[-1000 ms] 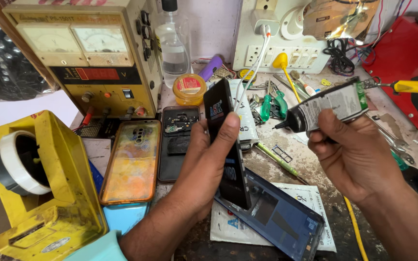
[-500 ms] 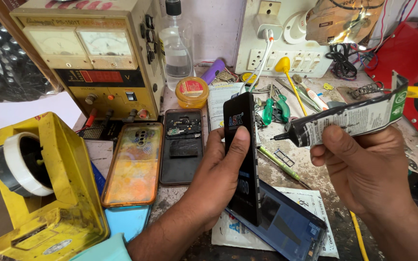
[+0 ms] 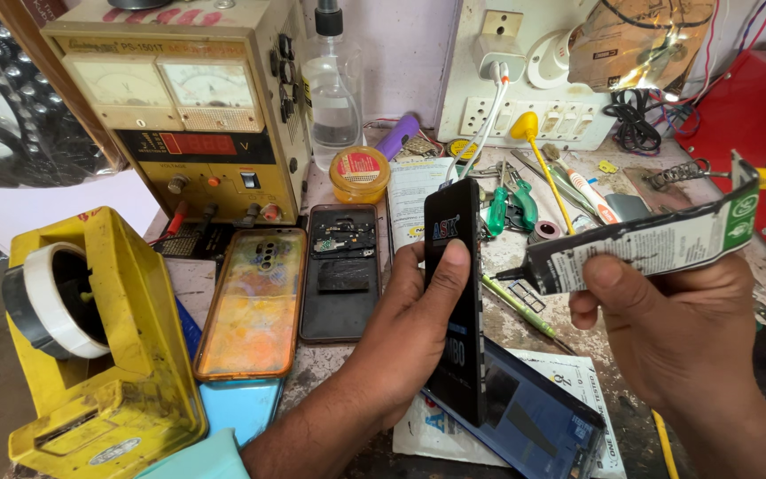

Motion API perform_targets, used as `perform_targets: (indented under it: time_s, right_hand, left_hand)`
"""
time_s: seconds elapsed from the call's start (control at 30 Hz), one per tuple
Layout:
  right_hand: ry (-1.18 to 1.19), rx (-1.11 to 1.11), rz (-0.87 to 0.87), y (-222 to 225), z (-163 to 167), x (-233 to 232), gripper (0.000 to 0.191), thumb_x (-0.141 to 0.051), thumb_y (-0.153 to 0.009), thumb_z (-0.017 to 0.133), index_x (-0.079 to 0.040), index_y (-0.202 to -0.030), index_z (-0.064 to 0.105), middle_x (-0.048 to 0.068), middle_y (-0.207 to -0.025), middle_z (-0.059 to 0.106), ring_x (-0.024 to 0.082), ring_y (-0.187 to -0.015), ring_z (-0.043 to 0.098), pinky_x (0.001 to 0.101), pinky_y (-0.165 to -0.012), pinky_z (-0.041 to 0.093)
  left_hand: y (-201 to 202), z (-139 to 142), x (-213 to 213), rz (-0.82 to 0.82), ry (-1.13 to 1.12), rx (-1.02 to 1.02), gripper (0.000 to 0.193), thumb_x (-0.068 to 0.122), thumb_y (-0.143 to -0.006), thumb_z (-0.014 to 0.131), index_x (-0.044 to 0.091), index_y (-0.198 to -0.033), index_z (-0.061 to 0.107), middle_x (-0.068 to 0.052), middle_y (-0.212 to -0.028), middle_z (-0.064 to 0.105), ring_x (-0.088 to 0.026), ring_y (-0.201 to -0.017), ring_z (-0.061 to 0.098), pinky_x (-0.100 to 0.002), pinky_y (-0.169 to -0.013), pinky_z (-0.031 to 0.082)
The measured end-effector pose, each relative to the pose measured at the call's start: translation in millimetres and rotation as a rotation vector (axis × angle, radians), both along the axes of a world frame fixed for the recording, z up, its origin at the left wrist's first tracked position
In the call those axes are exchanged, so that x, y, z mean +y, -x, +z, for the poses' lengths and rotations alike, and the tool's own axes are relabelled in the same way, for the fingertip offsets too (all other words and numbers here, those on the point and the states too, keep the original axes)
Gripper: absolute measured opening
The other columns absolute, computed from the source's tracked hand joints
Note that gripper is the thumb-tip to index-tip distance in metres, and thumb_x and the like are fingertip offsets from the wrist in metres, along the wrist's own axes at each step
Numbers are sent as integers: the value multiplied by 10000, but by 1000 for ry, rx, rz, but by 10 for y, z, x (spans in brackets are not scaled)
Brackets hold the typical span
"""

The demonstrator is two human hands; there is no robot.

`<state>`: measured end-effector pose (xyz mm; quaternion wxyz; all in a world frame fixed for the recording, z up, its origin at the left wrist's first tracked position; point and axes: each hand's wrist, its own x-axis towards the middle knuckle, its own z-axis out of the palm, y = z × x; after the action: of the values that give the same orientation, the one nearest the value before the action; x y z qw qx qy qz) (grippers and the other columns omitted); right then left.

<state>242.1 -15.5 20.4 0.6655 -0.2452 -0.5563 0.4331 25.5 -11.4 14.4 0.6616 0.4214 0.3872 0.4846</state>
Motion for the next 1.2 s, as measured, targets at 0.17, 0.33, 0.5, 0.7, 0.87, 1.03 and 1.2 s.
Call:
perform_targets:
  time_s: [0.17, 0.33, 0.5, 0.7, 0.87, 1.03, 1.2]
  right_hand:
    - [-16, -89, -51, 38, 15, -12, 223, 30, -983, 704, 25, -1205, 684, 151, -1018, 733, 209, -864, 706, 360, -676, 600]
    - [-6, -87, -57, 28, -5, -2, 191, 34, -976, 707, 31, -1166, 688, 150, -1019, 734, 213, -880, 718, 370, -696, 617]
    - [42, -121, -100, 26, -12, 6, 215, 35, -944, 704, 19, -1158, 691, 148, -1047, 739, 206, -858, 723, 373, -675, 626]
    - [13, -95, -81, 33, -20, 15, 227, 41, -953, 713, 21, -1178, 691, 150, -1075, 740, 210, -885, 724, 375, -695, 623]
    - [11, -98, -78, 20, -25, 21, 220, 35, -960, 714, 22, -1178, 692, 155, -1034, 740, 213, -885, 726, 379, -707, 627]
    - [26, -122, -95, 33, -25, 13, 234, 27, -938, 718, 20, -1171, 694, 144, -1050, 743, 207, -864, 726, 372, -690, 626]
    - [19, -105, -91, 38, -27, 17, 259, 29, -931, 724, 16, -1188, 689, 143, -1051, 741, 202, -863, 720, 367, -689, 619]
  left_hand:
    - [-8, -22, 0, -4, -61, -36, 673, 561, -943, 503, 82, -1410, 427, -113, -1235, 653, -146, -1135, 608, -299, -948, 516]
    - [-6, -45, -1, -3, -42, -7, 666, 561, -942, 500, 86, -1404, 434, -106, -1217, 648, -145, -1115, 607, -304, -934, 522]
    - [-10, -43, 1, -6, -36, -16, 669, 561, -943, 502, 74, -1398, 438, -113, -1212, 649, -148, -1109, 610, -305, -927, 527]
    - [-4, -27, -4, -5, -33, -2, 681, 568, -935, 499, 78, -1402, 427, -116, -1220, 652, -152, -1113, 616, -306, -929, 526]
    - [3, -2, -7, -13, -40, -12, 694, 578, -932, 495, 78, -1408, 424, -122, -1236, 646, -152, -1128, 613, -305, -939, 526]
    - [4, 18, -13, -11, -10, 14, 698, 584, -923, 486, 84, -1406, 425, -120, -1220, 644, -158, -1118, 617, -312, -929, 534]
    - [4, 20, -11, -5, -14, 39, 708, 593, -921, 487, 85, -1409, 422, -115, -1221, 640, -156, -1116, 612, -312, -930, 530]
